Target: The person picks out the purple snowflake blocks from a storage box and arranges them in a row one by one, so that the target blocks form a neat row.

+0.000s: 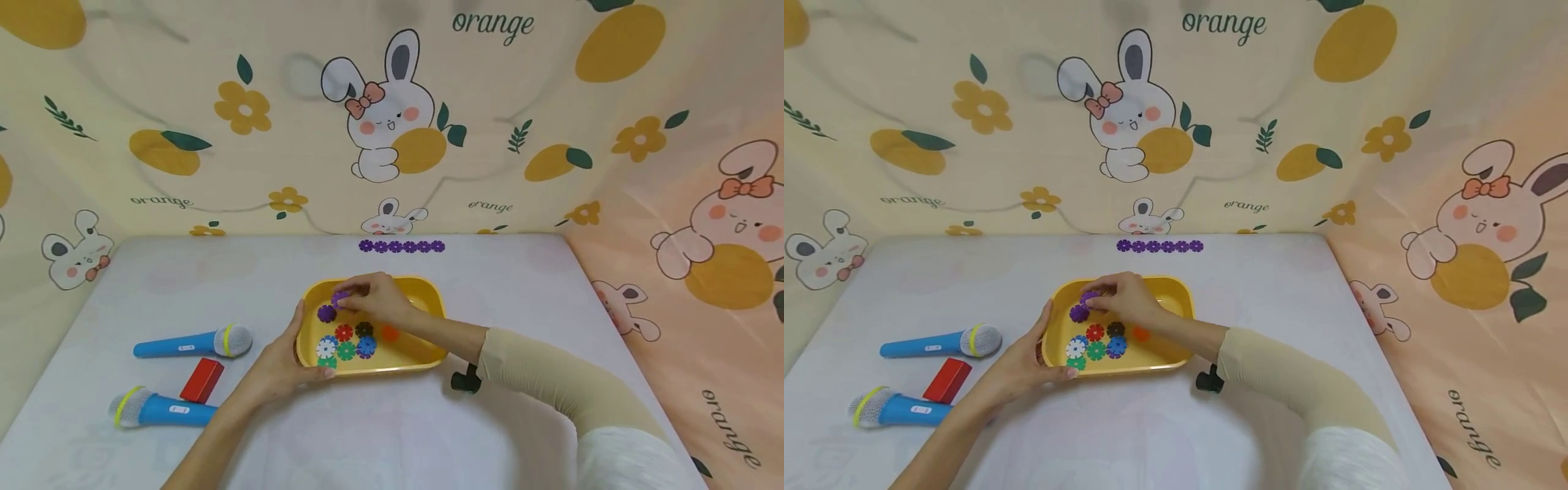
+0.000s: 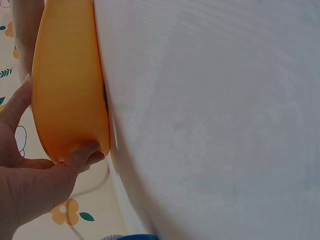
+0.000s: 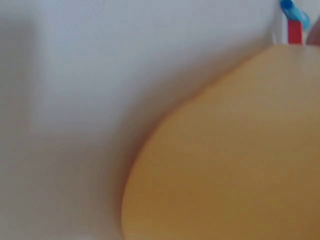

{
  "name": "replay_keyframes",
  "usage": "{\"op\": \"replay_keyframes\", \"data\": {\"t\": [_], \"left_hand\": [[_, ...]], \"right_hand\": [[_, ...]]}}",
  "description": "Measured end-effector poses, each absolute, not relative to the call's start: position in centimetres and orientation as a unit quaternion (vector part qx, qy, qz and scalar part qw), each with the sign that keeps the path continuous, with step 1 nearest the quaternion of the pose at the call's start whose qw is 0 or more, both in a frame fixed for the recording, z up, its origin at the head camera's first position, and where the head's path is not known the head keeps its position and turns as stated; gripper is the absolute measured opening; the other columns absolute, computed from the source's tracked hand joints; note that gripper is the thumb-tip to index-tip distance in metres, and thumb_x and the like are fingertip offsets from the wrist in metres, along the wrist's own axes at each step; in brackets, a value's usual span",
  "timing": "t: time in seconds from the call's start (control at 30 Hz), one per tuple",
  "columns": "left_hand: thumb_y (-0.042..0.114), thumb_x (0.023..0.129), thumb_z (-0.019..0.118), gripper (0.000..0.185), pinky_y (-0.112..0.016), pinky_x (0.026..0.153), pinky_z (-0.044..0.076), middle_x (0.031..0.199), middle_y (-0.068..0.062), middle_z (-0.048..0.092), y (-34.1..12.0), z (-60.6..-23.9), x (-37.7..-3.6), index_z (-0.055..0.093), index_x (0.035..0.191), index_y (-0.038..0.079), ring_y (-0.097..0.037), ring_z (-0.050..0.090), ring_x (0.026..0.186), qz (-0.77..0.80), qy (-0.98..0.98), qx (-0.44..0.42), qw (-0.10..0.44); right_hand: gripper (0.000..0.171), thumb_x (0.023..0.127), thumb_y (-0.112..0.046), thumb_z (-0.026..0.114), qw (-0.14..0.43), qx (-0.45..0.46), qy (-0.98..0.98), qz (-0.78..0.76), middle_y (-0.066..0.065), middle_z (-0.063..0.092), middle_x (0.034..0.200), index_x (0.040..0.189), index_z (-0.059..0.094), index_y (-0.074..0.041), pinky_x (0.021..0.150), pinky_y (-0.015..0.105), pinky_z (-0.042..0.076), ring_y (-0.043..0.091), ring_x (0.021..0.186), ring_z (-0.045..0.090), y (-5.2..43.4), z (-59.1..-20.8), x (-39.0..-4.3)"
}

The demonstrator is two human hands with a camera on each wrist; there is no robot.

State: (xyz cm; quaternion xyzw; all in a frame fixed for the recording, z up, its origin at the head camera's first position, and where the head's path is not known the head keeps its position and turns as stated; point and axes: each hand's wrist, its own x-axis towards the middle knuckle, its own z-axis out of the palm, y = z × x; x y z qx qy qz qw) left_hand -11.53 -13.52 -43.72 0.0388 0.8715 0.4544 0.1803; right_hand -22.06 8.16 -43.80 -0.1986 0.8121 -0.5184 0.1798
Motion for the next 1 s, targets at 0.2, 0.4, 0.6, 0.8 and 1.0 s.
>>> {"op": "replay_keyframes", "data": {"t": [0.2,0.4,0.6,0.8,1.0], "left_hand": [[0.037,0.076,0.087,0.125,-0.057,0.110,0.036,0.160,-0.019,0.028,-13.2,-43.7,-11.5,-0.003,0.161,0.017,-0.042,0.041,0.137,0.456,0.870,0.032,0.182],[0.037,0.075,0.087,0.125,-0.056,0.107,0.040,0.158,-0.020,0.032,-13.3,-43.3,-11.5,-0.003,0.161,0.020,-0.041,0.043,0.134,0.454,0.873,0.021,0.176],[0.032,0.077,0.087,0.124,-0.050,0.105,0.044,0.158,-0.020,0.033,-13.2,-43.4,-11.4,-0.003,0.161,0.018,-0.039,0.046,0.131,0.455,0.872,0.022,0.178],[0.032,0.077,0.086,0.123,-0.053,0.107,0.041,0.157,-0.020,0.034,-13.2,-43.4,-11.5,-0.003,0.161,0.017,-0.040,0.045,0.132,0.455,0.871,0.028,0.182],[0.032,0.077,0.086,0.123,-0.053,0.106,0.042,0.157,-0.020,0.035,-13.4,-43.3,-11.5,-0.003,0.161,0.017,-0.040,0.045,0.132,0.455,0.871,0.033,0.182]], "right_hand": [[0.028,0.092,-0.013,0.072,0.183,-0.185,0.796,-0.546,0.005,0.076,0.100,0.118,0.072,-0.004,0.086,0.048,0.057,0.033,0.094,0.071,11.1,-41.8,-23.4],[0.033,0.090,-0.019,0.075,0.140,-0.135,0.836,-0.514,0.002,0.074,0.108,0.122,0.073,-0.012,0.088,0.034,0.057,0.024,0.096,0.068,14.9,-40.7,-25.9],[0.037,0.088,-0.017,0.077,0.107,-0.092,0.859,-0.492,0.004,0.071,0.118,0.125,0.071,-0.013,0.084,0.023,0.054,0.020,0.096,0.063,18.6,-41.2,-28.0],[0.042,0.090,-0.014,0.074,0.075,-0.057,0.857,-0.506,0.014,0.070,0.120,0.130,0.066,-0.005,0.089,0.034,0.056,0.019,0.096,0.067,22.2,-42.6,-29.4],[0.045,0.092,-0.014,0.072,0.069,-0.033,0.841,-0.536,0.019,0.069,0.117,0.134,0.062,-0.003,0.092,0.042,0.054,0.025,0.097,0.072,25.0,-44.4,-31.2]]}}
